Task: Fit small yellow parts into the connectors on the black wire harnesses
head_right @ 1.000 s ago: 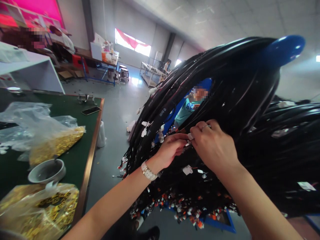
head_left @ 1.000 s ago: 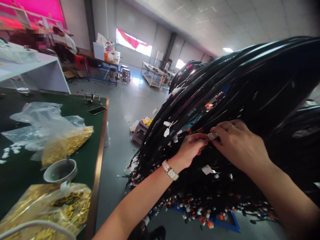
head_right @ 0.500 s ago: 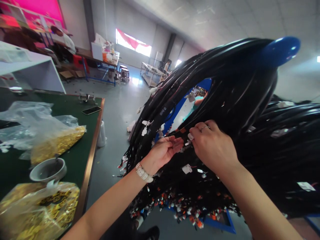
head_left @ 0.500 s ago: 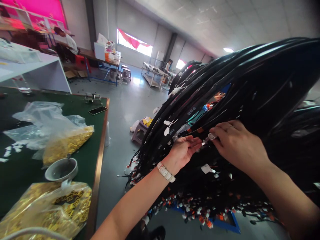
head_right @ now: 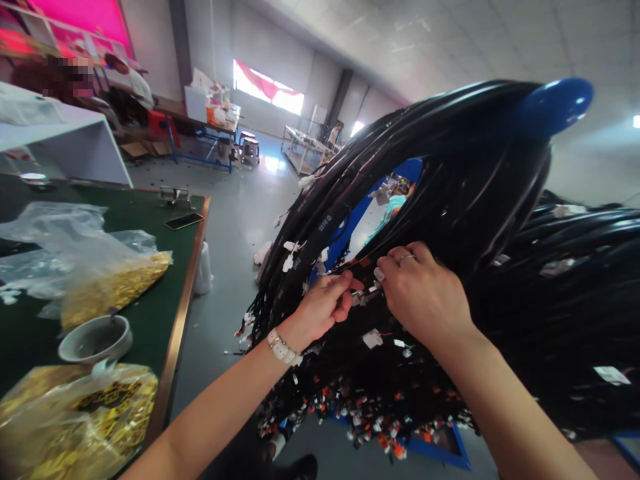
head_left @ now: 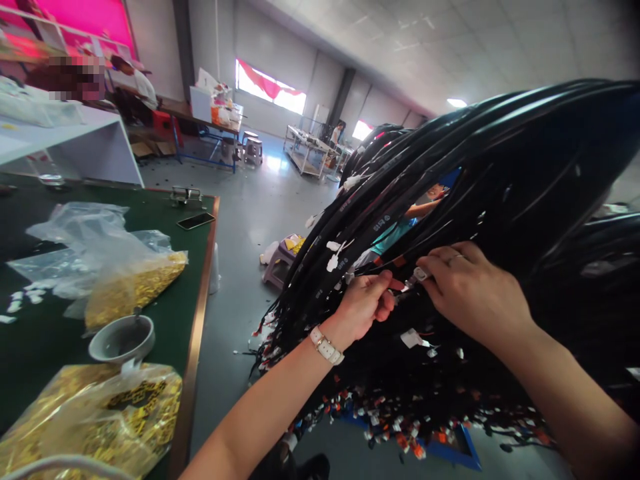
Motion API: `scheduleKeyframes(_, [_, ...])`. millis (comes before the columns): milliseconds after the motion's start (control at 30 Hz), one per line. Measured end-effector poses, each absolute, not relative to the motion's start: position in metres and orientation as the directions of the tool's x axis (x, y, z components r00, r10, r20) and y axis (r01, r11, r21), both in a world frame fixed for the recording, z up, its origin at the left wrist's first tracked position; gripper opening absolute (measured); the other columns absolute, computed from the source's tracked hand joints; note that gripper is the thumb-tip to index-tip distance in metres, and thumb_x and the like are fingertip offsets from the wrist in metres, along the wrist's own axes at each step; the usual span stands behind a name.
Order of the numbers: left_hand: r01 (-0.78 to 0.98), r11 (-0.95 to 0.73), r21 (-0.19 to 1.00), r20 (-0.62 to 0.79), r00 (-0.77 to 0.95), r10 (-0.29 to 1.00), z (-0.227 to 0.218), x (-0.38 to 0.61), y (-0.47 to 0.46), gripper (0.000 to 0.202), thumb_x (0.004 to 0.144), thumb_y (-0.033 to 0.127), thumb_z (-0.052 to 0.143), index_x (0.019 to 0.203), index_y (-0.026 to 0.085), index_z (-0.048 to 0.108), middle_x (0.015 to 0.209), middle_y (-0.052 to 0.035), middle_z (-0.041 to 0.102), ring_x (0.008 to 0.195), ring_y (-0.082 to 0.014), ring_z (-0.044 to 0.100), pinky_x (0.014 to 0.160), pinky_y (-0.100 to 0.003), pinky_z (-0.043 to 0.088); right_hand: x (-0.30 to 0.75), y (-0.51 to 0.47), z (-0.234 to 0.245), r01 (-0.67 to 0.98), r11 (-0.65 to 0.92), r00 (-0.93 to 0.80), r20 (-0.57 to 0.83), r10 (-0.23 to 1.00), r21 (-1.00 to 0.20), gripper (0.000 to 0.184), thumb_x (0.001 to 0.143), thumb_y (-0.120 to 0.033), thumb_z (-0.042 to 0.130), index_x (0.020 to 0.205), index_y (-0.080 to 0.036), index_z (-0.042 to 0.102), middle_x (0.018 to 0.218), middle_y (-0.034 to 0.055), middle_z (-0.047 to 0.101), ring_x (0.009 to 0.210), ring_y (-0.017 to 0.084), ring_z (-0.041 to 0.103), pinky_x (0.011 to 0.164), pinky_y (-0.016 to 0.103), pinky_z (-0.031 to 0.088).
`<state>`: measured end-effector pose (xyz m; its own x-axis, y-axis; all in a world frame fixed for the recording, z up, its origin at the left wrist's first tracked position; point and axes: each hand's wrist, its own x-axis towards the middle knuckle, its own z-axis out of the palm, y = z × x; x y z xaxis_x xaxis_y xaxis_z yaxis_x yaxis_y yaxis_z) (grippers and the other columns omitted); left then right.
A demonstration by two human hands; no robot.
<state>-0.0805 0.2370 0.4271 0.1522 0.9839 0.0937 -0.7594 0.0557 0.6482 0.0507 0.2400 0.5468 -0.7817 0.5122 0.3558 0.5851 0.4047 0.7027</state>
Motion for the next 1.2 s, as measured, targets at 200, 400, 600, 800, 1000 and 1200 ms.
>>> scheduleKeyframes(200, [-0.805, 0.169, 0.568, 0.179, 0.322, 0.930, 0.432, -0.087, 0.234, 0.021, 0.090, 0.023, 0.056, 0.096, 0.008, 0.068, 0.076, -0.0082, 0.072, 0.062, -0.0118, 0.068, 0.055, -0.019, 0.051, 0.047, 0.238, 0.547, 0.591, 0.401, -0.770, 0.342, 0.538, 0.700, 0.023, 0.093, -0.020, 0.048, 0.093, -0.015, 0.070, 0.098, 0.0101, 0.072, 0.099, 0.029, 0.058, 0.060, 0.034, 0.042])
scheduleKeyframes(400, [-0.875, 0.154, 0.458, 0.200, 0.270, 0.942, 0.435, -0.090, 0.233, 0.007, 0.087, 0.012, 0.054, 0.091, 0.013, 0.060, 0.089, -0.0103, 0.074, 0.081, -0.0178, 0.072, 0.071, -0.025, 0.056, 0.046, 0.236, 0.551, 0.595, 0.416, -0.746, 0.280, 0.605, 0.688, 0.024, 0.091, -0.016, 0.048, 0.102, -0.017, 0.069, 0.108, 0.0103, 0.071, 0.103, 0.031, 0.056, 0.058, 0.033, 0.041])
scheduleKeyframes(600, [-0.831, 0.089, 0.548, 0.159, 0.208, 0.965, 0.431, -0.088, 0.238, 0.010, 0.080, 0.015, 0.068, 0.089, 0.012, 0.067, 0.069, -0.0009, 0.067, 0.056, -0.0072, 0.062, 0.055, -0.017, 0.049, 0.047, 0.237, 0.552, 0.614, 0.402, -0.734, 0.303, 0.608, 0.679, 0.020, 0.093, -0.019, 0.048, 0.096, -0.019, 0.067, 0.102, 0.0077, 0.073, 0.099, 0.028, 0.057, 0.054, 0.031, 0.038])
scheduleKeyframes(800, [-0.865, 0.102, 0.491, 0.140, 0.194, 0.971, 0.433, -0.088, 0.238, 0.015, 0.071, 0.008, 0.071, 0.085, 0.011, 0.074, 0.074, -0.0026, 0.070, 0.063, -0.0084, 0.064, 0.067, -0.021, 0.052, 0.047, 0.237, 0.553, 0.614, 0.417, -0.733, 0.287, 0.617, 0.671, 0.021, 0.094, -0.018, 0.045, 0.094, -0.019, 0.067, 0.099, 0.0066, 0.073, 0.098, 0.027, 0.058, 0.053, 0.032, 0.038])
scheduleKeyframes(1000, [-0.882, 0.077, 0.465, 0.127, 0.153, 0.980, 0.437, -0.086, 0.238, 0.018, 0.069, 0.005, 0.071, 0.085, 0.012, 0.073, 0.076, -0.0032, 0.072, 0.067, -0.0097, 0.066, 0.075, -0.026, 0.053, 0.046, 0.237, 0.554, 0.606, 0.426, -0.737, 0.274, 0.617, 0.672, 0.019, 0.093, -0.018, 0.048, 0.095, -0.019, 0.067, 0.095, 0.0059, 0.072, 0.098, 0.026, 0.057, 0.056, 0.032, 0.040])
scheduleKeyframes(1200, [-0.869, 0.046, 0.492, 0.129, 0.125, 0.984, 0.437, -0.084, 0.241, 0.015, 0.067, 0.007, 0.074, 0.081, 0.012, 0.071, 0.076, -0.0020, 0.071, 0.064, -0.0090, 0.065, 0.070, -0.024, 0.052, 0.046, 0.237, 0.554, 0.603, 0.428, -0.742, 0.277, 0.611, 0.673, 0.018, 0.093, -0.018, 0.048, 0.093, -0.019, 0.066, 0.094, 0.0066, 0.071, 0.097, 0.027, 0.057, 0.056, 0.032, 0.039])
